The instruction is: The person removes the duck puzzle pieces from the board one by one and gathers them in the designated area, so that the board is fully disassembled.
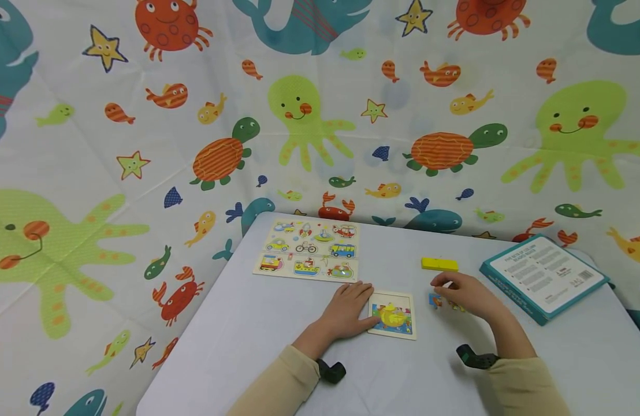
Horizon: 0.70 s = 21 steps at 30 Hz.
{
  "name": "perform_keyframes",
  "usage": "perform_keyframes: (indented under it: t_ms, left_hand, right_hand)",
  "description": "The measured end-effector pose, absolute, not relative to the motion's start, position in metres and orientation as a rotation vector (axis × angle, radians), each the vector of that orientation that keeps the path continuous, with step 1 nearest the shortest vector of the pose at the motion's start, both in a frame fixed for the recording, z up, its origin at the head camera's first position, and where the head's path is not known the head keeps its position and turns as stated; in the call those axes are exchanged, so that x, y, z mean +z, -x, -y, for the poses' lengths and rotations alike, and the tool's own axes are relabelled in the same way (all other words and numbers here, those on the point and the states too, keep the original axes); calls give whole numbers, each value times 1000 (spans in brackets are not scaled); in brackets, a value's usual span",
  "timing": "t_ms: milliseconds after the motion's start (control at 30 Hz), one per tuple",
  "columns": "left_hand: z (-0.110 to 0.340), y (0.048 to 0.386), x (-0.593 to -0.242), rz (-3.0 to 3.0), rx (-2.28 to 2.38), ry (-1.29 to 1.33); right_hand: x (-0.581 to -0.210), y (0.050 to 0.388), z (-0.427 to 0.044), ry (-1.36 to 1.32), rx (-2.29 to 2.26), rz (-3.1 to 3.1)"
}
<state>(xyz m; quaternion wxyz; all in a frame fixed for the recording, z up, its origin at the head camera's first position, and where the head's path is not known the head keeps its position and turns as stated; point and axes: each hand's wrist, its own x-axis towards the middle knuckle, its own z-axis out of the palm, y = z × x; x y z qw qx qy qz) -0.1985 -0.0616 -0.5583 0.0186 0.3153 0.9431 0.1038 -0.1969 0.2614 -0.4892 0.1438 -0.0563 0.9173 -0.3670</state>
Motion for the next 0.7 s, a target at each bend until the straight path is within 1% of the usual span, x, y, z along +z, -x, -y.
perform_keyframes:
  t_ms: [267,700]
  left_hand:
    - [60,199,-559,-2926,319,-969]
    - [61,199,-559,-2925,325,-962]
  right_hand:
    - [-486,202,-228,232,-1104,-2589]
    - [-497,208,-187,340,-1120,-2543]
